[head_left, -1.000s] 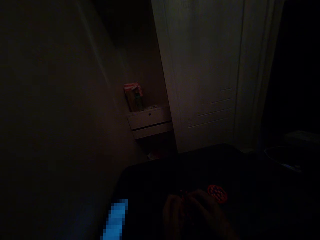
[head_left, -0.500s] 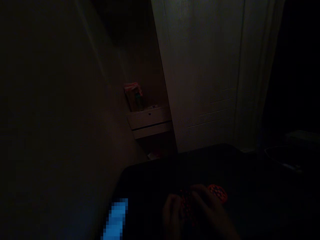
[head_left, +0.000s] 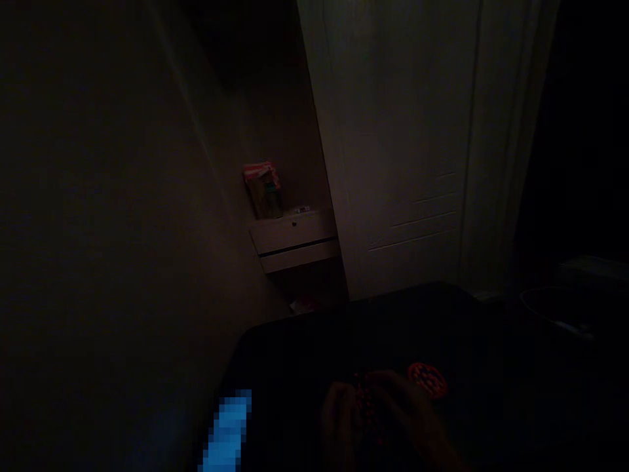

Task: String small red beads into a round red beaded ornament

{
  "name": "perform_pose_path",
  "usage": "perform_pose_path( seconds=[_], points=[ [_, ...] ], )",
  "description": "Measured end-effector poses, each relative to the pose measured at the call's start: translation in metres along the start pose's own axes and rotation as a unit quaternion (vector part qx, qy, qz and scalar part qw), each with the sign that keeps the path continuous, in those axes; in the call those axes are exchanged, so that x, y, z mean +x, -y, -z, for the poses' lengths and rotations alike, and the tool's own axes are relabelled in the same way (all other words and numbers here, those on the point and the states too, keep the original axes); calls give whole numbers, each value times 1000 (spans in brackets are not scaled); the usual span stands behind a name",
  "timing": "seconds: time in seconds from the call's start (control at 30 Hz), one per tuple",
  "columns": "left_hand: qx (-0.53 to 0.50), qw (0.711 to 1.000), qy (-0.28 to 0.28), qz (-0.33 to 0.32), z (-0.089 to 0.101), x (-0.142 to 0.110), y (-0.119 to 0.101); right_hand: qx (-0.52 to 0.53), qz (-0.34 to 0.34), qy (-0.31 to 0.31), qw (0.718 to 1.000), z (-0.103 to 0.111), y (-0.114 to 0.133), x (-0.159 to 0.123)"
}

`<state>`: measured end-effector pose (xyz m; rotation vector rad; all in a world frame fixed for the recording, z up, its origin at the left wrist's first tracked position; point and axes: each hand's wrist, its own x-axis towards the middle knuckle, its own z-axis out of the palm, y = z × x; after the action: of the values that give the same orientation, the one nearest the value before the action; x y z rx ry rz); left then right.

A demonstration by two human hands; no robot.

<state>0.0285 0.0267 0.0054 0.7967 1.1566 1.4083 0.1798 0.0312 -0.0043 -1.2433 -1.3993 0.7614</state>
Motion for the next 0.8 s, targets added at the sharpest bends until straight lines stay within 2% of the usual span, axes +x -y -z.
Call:
perform_pose_path(
  seconds=[0.1,0.23,0.5,0.8],
  points=[
    [-5,1000,-27,6,0,1,2,-2,0,10,1000,0,-2,0],
    [19,1000,14,1,0,2,0,3,-4,-2,1000,1,-1,1],
    [13,1000,10,-9,1,0,-3,12,14,-20,1000,2,3,0],
    [-15,999,-47,15,-2,2,4,18,-2,-72,997,7,13,-2]
  ],
)
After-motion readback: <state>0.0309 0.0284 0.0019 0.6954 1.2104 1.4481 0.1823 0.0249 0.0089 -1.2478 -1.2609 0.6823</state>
